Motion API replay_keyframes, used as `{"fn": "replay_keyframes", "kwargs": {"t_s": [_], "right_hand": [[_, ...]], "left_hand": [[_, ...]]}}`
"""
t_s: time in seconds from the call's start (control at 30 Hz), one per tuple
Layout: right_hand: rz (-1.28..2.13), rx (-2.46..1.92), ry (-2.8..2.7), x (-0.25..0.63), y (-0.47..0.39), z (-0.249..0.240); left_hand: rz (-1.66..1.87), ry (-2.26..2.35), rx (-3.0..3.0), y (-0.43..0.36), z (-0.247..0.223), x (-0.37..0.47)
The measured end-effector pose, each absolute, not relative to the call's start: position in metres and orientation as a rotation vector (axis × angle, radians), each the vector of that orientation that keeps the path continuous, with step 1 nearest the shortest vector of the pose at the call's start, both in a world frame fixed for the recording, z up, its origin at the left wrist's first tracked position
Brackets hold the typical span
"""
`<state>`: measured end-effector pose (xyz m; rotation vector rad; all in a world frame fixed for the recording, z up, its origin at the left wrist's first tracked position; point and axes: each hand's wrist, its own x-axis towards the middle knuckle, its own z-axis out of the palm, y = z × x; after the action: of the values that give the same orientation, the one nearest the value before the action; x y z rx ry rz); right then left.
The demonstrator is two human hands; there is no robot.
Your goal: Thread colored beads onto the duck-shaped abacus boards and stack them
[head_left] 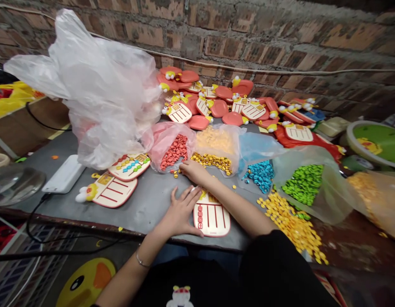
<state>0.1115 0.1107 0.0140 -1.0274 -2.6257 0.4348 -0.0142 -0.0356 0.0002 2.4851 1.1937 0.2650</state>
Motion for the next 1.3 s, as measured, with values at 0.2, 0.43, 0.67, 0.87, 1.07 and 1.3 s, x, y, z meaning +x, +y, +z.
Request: {"fn": "replay_keyframes", "kwargs": {"t_s": [0.2, 0.43, 0.67, 0.87, 1.07, 1.3], "right_hand": [[0.717, -0.894, -2.184, 0.189, 0.066, 0.035], [0.57, -1.164, -2.133, 0.256, -0.001, 0.013], [0.395, -1.193, -2.297, 0.258, -0.01, -0.005], [0.328, -1.124, -2.461, 0.261, -0.014, 0.005], [0.473, -0.96, -2.362, 0.252, -0.026, 0.006], [0.628, -0.849, -2.254, 0.217, -0.022, -0.007]], "left_hand": [[0.289, 1.213, 2.528, -0.035, -0.002, -0.014], [0.268, 1.2, 2.529, -0.035, -0.001, -0.014], [0.241, 1.2, 2.561, -0.034, 0.0, -0.014], [0.242, 1.21, 2.574, -0.034, 0.001, -0.013], [0.231, 1.179, 2.554, -0.034, 0.002, -0.012], [0.241, 1.18, 2.552, -0.034, 0.002, -0.013]]}}
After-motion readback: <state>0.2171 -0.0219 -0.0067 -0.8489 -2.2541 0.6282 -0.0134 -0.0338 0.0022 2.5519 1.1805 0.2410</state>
